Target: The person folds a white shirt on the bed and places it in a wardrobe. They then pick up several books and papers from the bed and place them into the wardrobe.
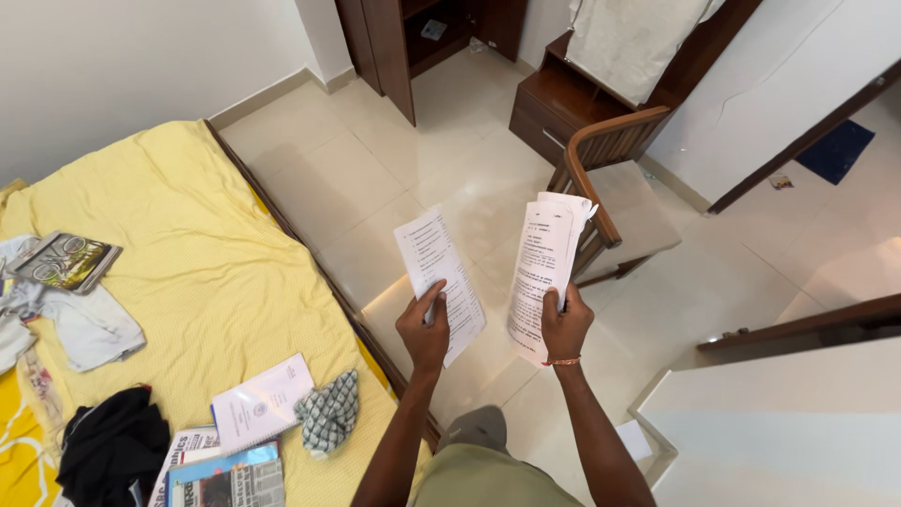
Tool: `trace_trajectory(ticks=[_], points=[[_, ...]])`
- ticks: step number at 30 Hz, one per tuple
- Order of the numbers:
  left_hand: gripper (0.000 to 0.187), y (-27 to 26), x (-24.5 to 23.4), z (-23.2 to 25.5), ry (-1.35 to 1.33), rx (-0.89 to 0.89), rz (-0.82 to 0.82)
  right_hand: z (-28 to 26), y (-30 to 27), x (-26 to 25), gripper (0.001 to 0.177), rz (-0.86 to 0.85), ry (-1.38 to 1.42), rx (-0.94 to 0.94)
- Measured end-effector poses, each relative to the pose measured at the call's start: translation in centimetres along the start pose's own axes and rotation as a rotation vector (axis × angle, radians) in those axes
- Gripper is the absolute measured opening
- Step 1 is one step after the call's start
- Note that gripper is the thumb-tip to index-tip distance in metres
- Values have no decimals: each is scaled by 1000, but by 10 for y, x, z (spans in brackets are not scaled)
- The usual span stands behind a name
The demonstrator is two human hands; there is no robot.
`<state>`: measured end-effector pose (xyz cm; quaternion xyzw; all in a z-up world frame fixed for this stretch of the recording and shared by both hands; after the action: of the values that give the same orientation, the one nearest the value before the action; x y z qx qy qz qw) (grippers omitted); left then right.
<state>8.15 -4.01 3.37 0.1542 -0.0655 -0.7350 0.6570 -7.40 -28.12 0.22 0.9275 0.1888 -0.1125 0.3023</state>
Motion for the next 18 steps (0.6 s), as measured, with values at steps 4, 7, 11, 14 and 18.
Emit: trace_trajectory(ticks=[4,7,11,14,18], points=[[25,30,41,-6,0,13,1,37,42,17,18,18,30,-58],[24,64,73,-20,29,7,11,72,82,42,31,-23,-33,-6],[24,127,115,-42,61,5,33,94,147,85,24,-33,44,-55],[22,187,148,-60,68,14,34,114,203,129,26,-65,13,-42],[21,270,191,-83,80,-21,-10,131,277,186,26,-103,59,-69]])
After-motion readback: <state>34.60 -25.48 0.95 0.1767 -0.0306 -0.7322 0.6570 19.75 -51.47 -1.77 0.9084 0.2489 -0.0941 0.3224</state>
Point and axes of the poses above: each hand's wrist, its own y-axis towards the middle knuckle, its own x-axis out of the palm, z = x × y, the point moved 8 cm from there along y, towards the middle knuckle, and after that the axes turned 7 degrees about -x, right-handed, at the moved point
